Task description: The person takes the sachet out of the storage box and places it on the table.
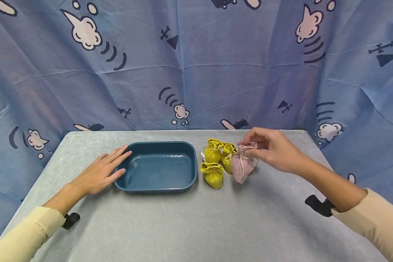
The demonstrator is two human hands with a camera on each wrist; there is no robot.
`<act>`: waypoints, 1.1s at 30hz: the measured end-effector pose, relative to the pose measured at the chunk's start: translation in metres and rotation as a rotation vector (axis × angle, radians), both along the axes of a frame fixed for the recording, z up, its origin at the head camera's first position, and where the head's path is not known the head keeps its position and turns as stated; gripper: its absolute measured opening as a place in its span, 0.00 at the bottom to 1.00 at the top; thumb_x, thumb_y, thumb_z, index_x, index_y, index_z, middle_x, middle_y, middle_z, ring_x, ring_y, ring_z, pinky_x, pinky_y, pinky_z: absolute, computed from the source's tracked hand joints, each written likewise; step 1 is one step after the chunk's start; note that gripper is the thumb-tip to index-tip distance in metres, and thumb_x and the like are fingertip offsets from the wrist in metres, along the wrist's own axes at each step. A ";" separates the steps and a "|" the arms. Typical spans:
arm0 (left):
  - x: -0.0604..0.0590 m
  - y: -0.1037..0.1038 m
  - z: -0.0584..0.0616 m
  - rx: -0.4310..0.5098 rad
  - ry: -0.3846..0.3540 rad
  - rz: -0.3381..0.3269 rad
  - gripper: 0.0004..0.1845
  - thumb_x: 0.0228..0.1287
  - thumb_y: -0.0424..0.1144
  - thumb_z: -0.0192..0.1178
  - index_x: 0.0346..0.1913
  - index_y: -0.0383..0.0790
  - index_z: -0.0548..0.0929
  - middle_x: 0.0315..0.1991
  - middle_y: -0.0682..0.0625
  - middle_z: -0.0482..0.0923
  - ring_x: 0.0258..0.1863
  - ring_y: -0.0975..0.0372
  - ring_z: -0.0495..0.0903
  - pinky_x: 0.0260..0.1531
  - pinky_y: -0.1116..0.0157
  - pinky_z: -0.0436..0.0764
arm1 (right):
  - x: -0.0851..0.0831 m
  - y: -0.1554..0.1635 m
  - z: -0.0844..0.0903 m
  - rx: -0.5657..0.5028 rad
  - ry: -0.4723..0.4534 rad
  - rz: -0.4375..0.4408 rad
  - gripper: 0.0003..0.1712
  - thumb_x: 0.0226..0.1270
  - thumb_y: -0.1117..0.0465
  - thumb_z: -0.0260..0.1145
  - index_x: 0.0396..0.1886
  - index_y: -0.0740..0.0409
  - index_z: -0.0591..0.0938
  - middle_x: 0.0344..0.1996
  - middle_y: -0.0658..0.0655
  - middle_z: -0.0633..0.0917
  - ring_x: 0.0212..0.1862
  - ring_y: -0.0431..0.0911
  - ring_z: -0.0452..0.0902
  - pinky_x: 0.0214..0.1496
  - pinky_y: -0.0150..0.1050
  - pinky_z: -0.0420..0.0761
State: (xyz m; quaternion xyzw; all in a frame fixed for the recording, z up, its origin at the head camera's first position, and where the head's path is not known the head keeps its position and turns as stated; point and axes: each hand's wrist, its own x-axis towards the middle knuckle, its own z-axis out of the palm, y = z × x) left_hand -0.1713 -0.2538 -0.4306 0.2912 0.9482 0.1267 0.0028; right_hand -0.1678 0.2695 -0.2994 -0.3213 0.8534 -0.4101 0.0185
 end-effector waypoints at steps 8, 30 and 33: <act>0.001 -0.001 0.000 -0.002 -0.002 0.003 0.34 0.77 0.52 0.49 0.80 0.47 0.55 0.81 0.50 0.44 0.76 0.48 0.53 0.67 0.40 0.58 | 0.003 0.004 -0.025 0.002 -0.025 0.023 0.16 0.56 0.79 0.71 0.41 0.60 0.82 0.42 0.60 0.86 0.41 0.40 0.86 0.37 0.32 0.84; -0.003 -0.002 0.007 -0.062 0.027 -0.015 0.35 0.76 0.57 0.48 0.80 0.49 0.56 0.80 0.48 0.47 0.77 0.45 0.50 0.67 0.35 0.52 | 0.007 0.000 -0.046 0.218 -0.027 -0.017 0.16 0.63 0.62 0.74 0.50 0.53 0.83 0.47 0.48 0.85 0.49 0.46 0.83 0.50 0.45 0.83; -0.003 -0.002 0.014 -0.030 0.001 -0.020 0.35 0.76 0.57 0.49 0.79 0.48 0.57 0.79 0.46 0.50 0.76 0.43 0.51 0.67 0.37 0.54 | 0.005 0.001 -0.038 0.269 0.054 -0.052 0.20 0.64 0.60 0.73 0.55 0.57 0.83 0.50 0.54 0.86 0.51 0.52 0.83 0.52 0.53 0.81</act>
